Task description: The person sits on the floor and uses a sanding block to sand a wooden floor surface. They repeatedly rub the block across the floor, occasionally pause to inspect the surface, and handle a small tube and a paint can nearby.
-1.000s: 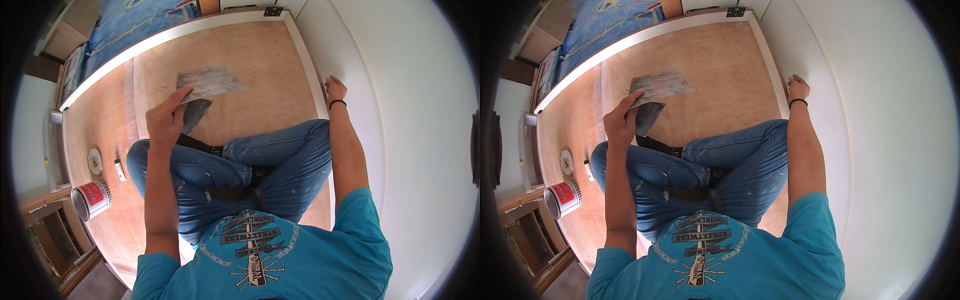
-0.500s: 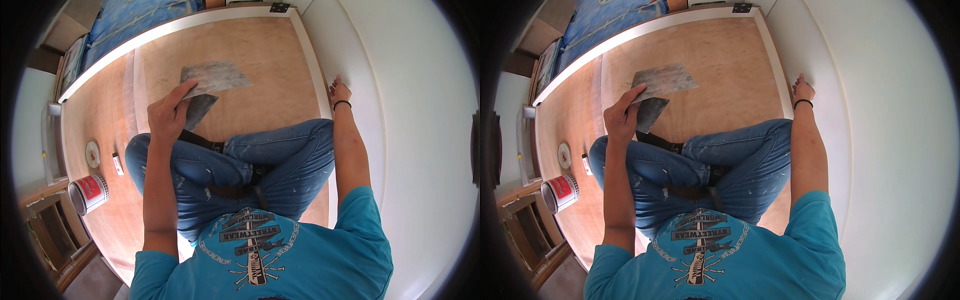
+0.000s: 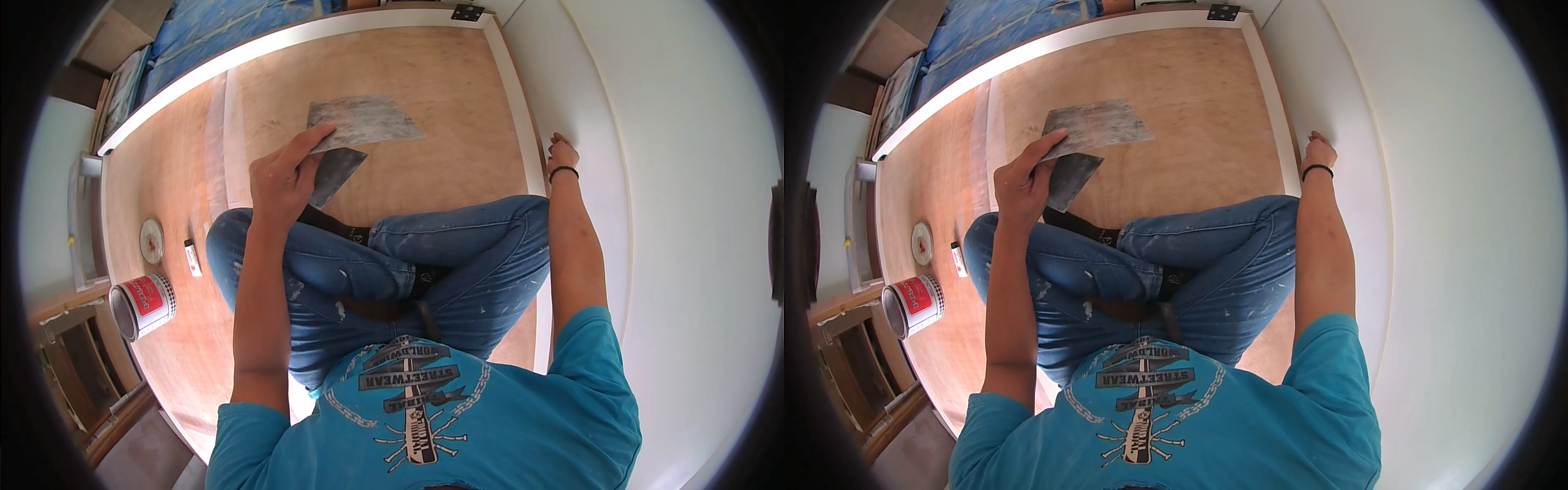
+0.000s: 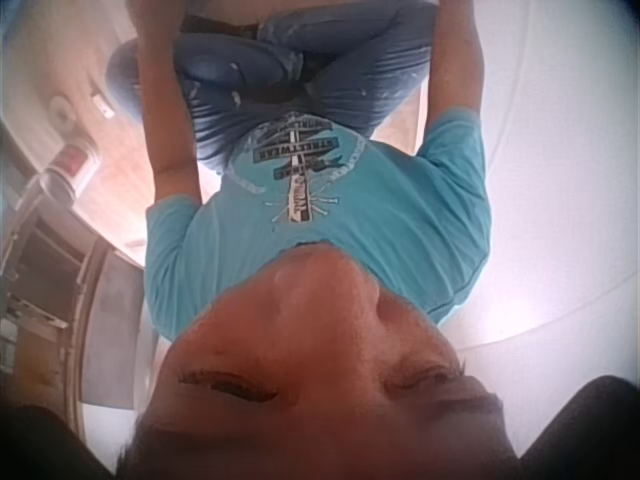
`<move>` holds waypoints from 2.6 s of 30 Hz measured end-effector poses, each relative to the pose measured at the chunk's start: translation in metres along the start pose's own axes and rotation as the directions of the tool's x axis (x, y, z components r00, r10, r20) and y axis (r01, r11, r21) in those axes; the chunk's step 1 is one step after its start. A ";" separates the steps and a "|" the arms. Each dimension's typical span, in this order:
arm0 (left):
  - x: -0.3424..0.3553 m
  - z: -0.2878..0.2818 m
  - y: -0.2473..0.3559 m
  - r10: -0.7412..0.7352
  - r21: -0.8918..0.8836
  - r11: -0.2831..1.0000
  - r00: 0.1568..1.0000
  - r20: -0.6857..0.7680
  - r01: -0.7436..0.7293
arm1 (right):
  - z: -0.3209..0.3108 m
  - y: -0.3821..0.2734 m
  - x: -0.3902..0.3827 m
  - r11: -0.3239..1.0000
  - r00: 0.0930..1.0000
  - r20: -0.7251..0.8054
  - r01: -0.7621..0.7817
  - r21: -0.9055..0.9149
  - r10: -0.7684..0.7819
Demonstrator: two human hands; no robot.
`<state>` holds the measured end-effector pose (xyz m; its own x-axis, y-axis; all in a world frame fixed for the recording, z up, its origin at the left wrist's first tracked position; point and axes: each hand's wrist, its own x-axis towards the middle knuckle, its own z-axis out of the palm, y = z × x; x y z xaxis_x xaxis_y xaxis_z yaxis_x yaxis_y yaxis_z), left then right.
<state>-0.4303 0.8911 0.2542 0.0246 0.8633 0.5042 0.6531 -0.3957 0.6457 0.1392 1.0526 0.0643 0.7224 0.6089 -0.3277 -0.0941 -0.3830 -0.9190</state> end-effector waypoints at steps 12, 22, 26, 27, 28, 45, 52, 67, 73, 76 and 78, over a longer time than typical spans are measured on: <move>-0.002 -0.005 0.003 -0.068 0.025 0.997 0.996 0.058 0.067 | 0.011 -0.011 -0.021 1.000 0.999 -0.033 -0.018 -0.014 0.017; 0.000 -0.004 0.001 0.124 0.131 0.984 0.992 0.009 -0.124 | 0.033 -0.055 -0.070 0.835 0.839 0.159 0.539 -0.112 -0.520; 0.000 -0.002 0.000 0.145 0.161 0.976 0.989 0.020 -0.146 | 0.058 -0.109 -0.197 0.554 0.518 0.334 0.832 0.015 -0.787; 0.000 -0.002 0.001 0.149 0.163 0.975 0.989 0.018 -0.150 | 0.059 -0.113 -0.227 0.444 0.395 0.375 0.894 0.052 -0.839; 0.001 -0.001 0.001 0.154 0.164 0.974 0.988 0.017 -0.155 | 0.058 -0.112 -0.250 0.299 0.233 0.431 0.950 0.091 -0.871; -0.001 0.006 0.014 0.114 0.184 0.973 0.981 0.156 -0.142 | 0.082 -0.078 -0.351 -0.158 -0.216 0.420 0.973 0.169 -0.881; 0.000 0.008 -0.002 0.083 0.122 0.989 0.996 -0.032 -0.078 | 0.071 -0.095 -0.320 -0.055 -0.085 0.443 0.995 0.079 -0.892; 0.001 0.004 0.007 -0.063 -0.001 0.998 0.998 0.026 0.063 | 0.018 -0.039 -0.050 0.693 0.833 0.016 0.471 -0.546 -0.554; 0.002 0.007 0.002 0.015 0.013 1.000 1.000 -0.025 -0.015 | 0.056 -0.079 -0.101 0.727 0.790 0.289 0.612 -0.311 -0.541; 0.001 0.009 0.001 0.046 0.022 0.999 0.998 -0.038 -0.045 | 0.075 -0.094 -0.174 0.649 0.594 0.364 0.760 0.037 -0.717; 0.001 0.011 0.000 0.060 0.029 0.998 0.998 -0.035 -0.059 | 0.084 -0.106 -0.226 0.446 0.386 0.380 0.891 0.083 -0.841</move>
<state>-0.4220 0.8952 0.2486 0.0371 0.8268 0.5613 0.6720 -0.4364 0.5983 -0.0717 1.0142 0.2170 0.0975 0.8206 0.5631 0.5453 0.4292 -0.7200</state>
